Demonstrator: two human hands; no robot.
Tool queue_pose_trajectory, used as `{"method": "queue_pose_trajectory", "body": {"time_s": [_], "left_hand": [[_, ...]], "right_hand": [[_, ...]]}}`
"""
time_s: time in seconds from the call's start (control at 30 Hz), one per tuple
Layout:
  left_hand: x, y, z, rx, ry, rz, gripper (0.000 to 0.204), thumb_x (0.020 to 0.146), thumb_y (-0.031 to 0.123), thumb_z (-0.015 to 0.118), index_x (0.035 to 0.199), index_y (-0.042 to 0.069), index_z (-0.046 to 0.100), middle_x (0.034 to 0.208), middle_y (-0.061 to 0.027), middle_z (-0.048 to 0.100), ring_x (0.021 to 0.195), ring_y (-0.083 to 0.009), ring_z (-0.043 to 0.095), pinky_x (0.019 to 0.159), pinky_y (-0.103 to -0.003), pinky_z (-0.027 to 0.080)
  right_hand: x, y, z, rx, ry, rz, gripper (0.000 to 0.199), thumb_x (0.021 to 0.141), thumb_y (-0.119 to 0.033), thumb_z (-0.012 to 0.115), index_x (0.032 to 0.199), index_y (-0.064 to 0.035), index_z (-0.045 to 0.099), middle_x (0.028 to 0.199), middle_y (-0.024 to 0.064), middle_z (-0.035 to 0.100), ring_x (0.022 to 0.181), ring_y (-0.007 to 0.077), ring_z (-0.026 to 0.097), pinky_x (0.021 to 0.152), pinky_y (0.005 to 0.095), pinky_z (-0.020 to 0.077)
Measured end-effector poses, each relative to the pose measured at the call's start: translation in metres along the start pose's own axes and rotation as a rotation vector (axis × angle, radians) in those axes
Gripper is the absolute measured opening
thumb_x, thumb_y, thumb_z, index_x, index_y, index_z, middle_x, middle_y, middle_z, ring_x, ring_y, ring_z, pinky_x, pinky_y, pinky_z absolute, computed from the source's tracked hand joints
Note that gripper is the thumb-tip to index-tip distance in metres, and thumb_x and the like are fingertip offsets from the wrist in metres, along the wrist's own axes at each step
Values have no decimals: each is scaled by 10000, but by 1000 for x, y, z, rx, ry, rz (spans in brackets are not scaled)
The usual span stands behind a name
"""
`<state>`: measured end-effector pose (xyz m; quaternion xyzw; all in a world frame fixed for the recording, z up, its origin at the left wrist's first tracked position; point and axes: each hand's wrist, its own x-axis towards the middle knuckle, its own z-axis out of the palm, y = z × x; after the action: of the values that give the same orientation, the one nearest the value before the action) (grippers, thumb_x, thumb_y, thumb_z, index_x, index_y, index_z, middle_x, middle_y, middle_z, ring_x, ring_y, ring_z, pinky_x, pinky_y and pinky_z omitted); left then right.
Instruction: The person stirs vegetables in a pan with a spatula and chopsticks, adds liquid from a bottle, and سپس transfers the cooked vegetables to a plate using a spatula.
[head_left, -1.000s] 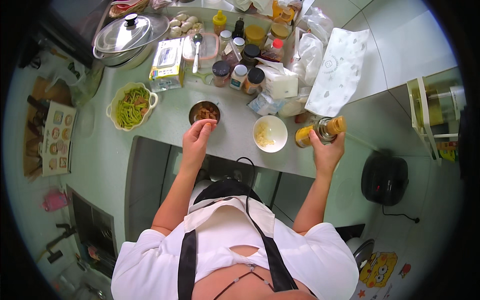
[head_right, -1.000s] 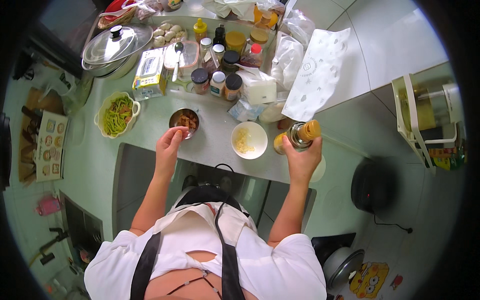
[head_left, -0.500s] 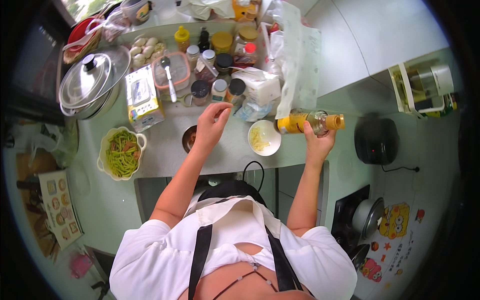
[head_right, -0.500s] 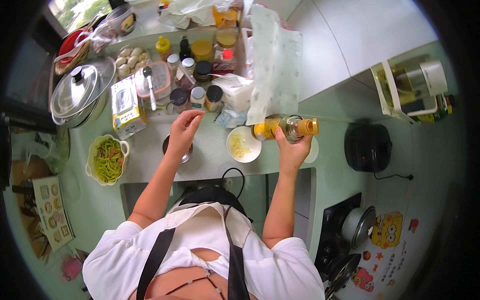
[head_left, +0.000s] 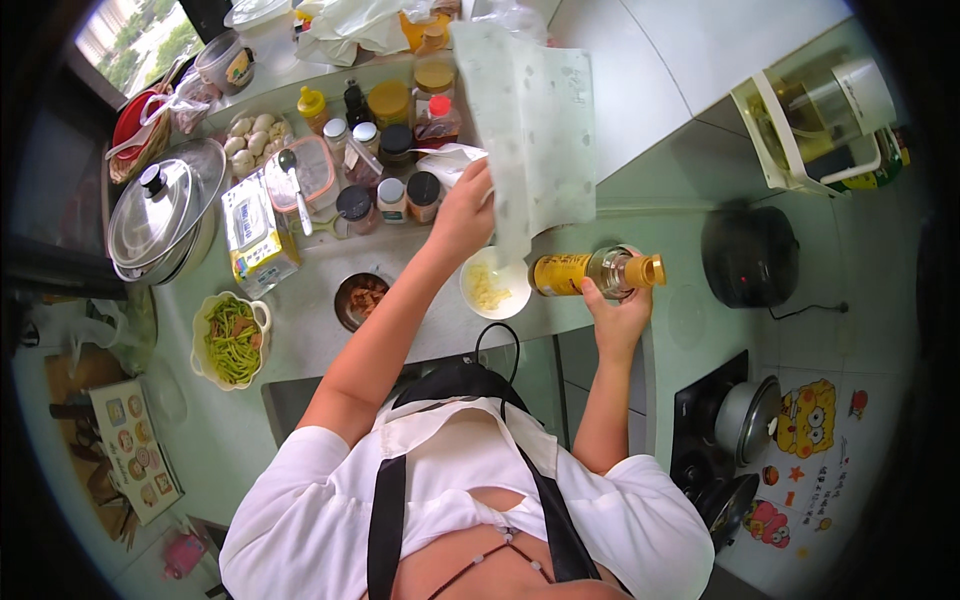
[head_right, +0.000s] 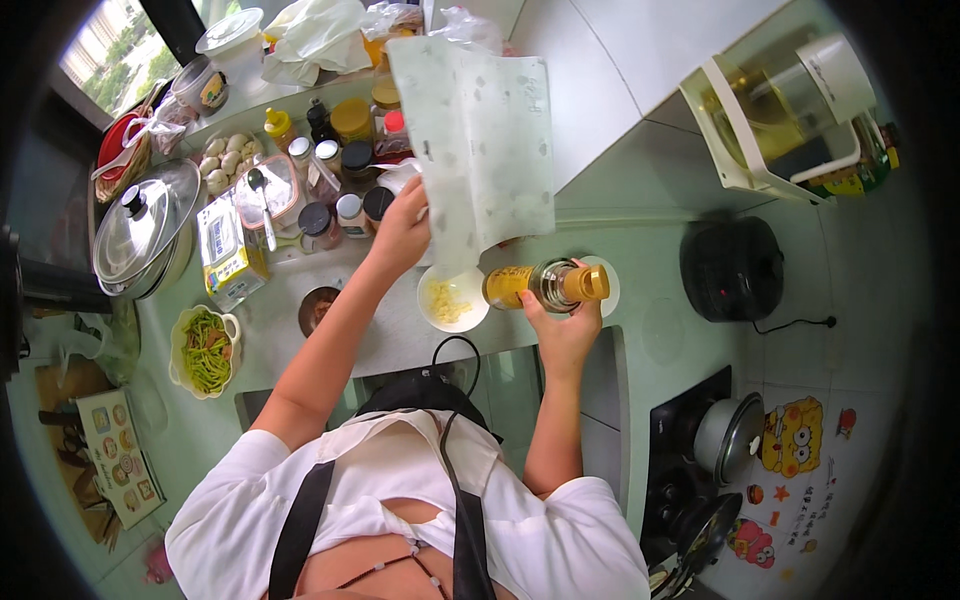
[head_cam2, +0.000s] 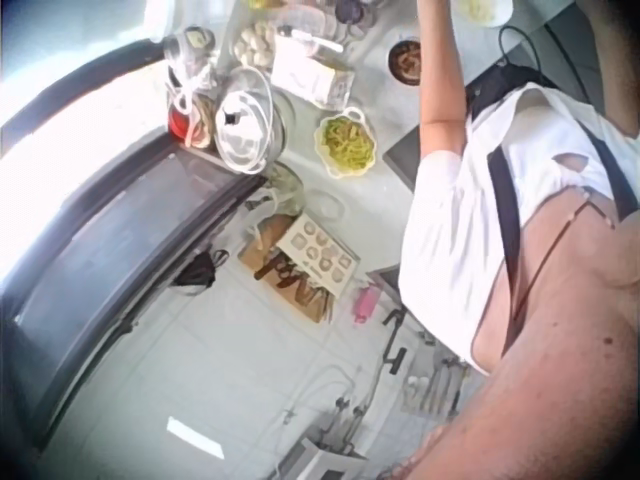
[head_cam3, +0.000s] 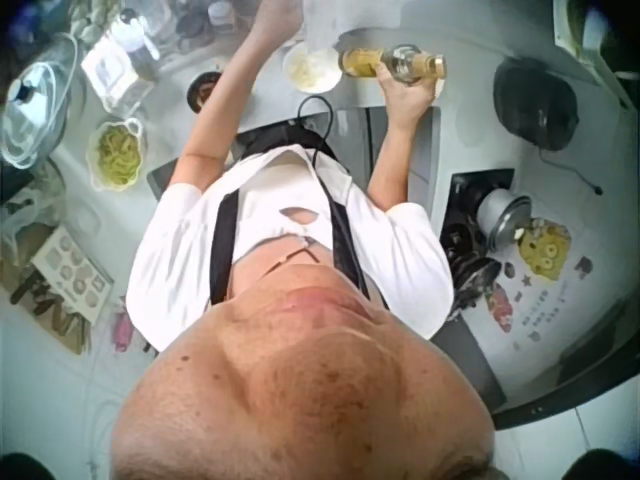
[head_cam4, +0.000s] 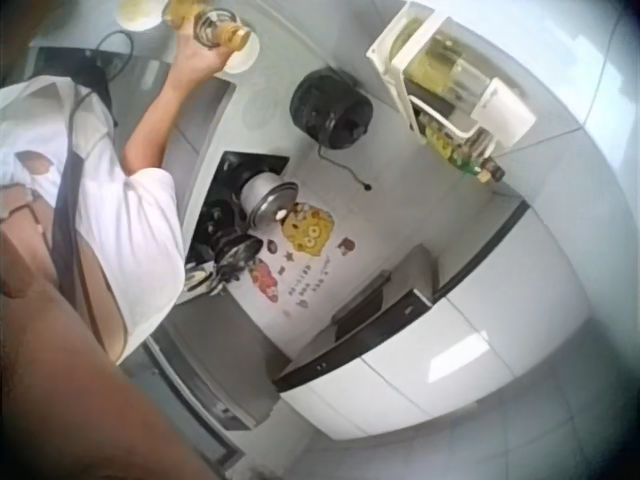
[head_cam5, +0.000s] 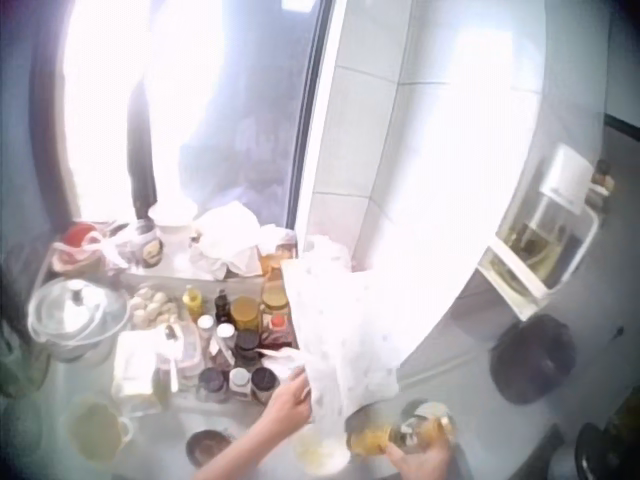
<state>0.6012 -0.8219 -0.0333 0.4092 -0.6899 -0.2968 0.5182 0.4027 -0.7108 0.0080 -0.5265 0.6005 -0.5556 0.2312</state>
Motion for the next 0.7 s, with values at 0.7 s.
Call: {"method": "queue_pose_trajectory", "body": {"time_s": [0.7], "left_hand": [[48, -16, 79, 497, -245, 213, 397, 716, -77, 427, 1072, 25, 573, 1235, -114, 481, 1211, -266, 377, 980, -352, 351]], "right_hand": [[53, 39, -36, -86, -188, -70, 571, 591, -95, 765, 1085, -28, 486, 959, 88, 570, 846, 196, 582, 785, 303, 459]]}}
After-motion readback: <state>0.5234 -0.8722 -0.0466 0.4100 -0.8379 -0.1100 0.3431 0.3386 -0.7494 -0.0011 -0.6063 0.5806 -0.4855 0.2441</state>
